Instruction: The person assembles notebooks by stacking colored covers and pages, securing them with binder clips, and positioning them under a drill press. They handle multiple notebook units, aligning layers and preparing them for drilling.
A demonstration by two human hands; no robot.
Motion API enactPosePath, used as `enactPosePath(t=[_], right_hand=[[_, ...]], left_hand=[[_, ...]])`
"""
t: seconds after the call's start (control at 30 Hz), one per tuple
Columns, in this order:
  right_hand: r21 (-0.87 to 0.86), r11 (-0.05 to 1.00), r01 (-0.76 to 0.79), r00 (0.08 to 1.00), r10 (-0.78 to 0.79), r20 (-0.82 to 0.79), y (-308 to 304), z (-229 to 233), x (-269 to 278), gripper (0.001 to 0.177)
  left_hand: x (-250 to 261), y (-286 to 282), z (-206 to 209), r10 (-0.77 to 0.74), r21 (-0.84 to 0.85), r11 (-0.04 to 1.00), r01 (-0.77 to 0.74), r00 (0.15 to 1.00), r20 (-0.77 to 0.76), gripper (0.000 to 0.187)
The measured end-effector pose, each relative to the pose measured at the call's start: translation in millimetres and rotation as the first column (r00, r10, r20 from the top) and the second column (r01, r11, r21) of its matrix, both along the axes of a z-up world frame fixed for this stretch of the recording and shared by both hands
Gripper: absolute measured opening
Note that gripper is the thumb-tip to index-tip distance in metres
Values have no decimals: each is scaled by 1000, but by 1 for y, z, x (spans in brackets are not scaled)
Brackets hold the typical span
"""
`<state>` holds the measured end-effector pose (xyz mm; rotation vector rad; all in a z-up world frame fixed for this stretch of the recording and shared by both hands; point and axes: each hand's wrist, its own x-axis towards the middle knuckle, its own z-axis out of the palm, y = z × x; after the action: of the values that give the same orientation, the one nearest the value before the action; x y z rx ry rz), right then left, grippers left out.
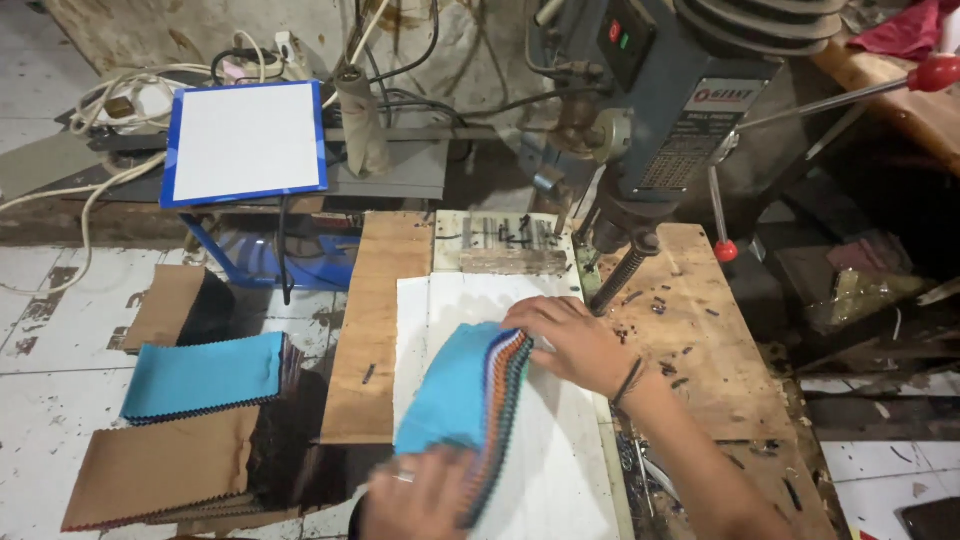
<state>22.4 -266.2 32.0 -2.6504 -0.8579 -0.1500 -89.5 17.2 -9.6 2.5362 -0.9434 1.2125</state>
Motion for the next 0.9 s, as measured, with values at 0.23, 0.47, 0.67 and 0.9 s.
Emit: enactPosePath(t=[0.23,0.47,0.67,0.9], right_hand=[[57,977,204,979,-205,9,-21,-63,-48,53],[527,414,742,668,-525,-528,39,-33,-129,65],[358,87,930,368,-154,-917,93,-9,-139,89],[473,-46,880,465,-131,-876,80,-22,-138,70]], left_hand=[[-50,-61,-23,-275,-234,951,204,901,-335,36],[-12,-18,19,-519,-627,684,-373,355,-778,65],[-23,-27,-12,-759,-590,546,-595,-52,-649,88],[-27,-41,3,-648,-480,663,-574,-120,-752,89]])
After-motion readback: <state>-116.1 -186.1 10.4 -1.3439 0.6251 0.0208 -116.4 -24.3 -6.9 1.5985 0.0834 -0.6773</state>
